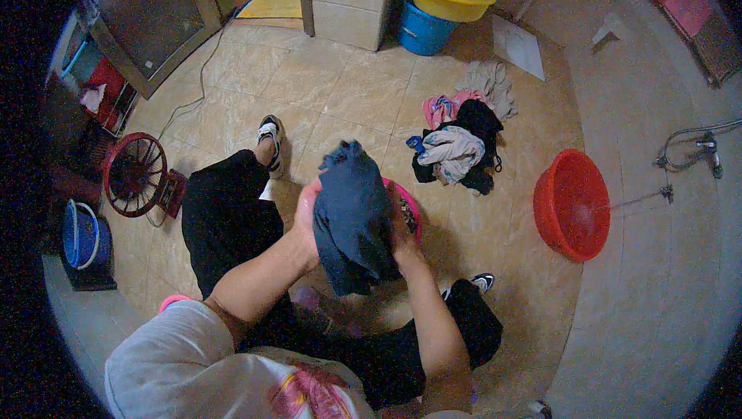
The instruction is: The person manually washes clothes by hand in a bathroom. They pick up a dark garment from a pink basin, wring it out, and then transfer it to a red basin filled with water. The person proceeds to agitate and scrub the clothes in the red basin under running water.
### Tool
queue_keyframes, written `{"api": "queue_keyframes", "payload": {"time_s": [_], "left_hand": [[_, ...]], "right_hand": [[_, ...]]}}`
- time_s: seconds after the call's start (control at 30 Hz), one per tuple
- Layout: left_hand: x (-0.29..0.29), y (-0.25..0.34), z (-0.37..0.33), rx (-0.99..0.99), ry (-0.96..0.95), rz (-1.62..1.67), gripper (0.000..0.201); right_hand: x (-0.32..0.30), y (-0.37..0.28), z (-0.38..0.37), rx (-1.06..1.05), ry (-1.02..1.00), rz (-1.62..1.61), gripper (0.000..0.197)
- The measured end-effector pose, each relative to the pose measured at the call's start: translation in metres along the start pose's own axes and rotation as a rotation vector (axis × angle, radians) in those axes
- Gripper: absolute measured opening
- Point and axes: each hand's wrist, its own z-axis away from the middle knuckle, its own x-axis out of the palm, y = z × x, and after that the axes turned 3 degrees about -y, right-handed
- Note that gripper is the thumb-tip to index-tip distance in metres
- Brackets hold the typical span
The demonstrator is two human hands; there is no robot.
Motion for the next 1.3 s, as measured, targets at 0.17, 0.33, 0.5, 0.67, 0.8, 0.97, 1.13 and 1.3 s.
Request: {"api": "queue_keyframes", "payload": {"time_s": [0.17,0.33,0.5,0.67,0.8,0.97,1.13,1.3], "left_hand": [[0.020,-0.003,0.007,0.060,-0.151,0.105,0.052],[0.011,0.002,0.003,0.136,-0.004,0.081,0.055],[0.003,0.013,-0.001,0.156,-0.020,0.128,0.055],[-0.015,0.019,-0.010,0.178,0.014,0.144,0.050],[-0.034,0.031,-0.020,0.352,-0.036,0.042,0.043],[-0.098,0.015,-0.040,0.202,0.014,-0.004,0.055],[-0.089,-0.005,-0.050,0.050,0.032,-0.274,0.057],[-0.051,-0.027,-0.037,0.385,0.265,-0.903,0.035]], "right_hand": [[-0.009,0.034,0.013,-0.224,-0.110,0.495,0.111],[-0.001,0.038,0.015,-0.121,-0.161,0.521,0.113],[0.004,0.059,0.007,-0.379,0.082,0.799,0.071],[-0.005,0.044,-0.004,-0.416,0.336,0.357,0.041],[-0.019,-0.002,-0.002,-0.615,0.391,0.151,0.036],[0.013,-0.022,-0.002,-0.556,0.357,0.220,0.034],[0.078,-0.001,0.031,-0.884,0.034,0.996,0.030],[0.057,0.009,0.022,-0.813,0.287,1.353,0.025]]}}
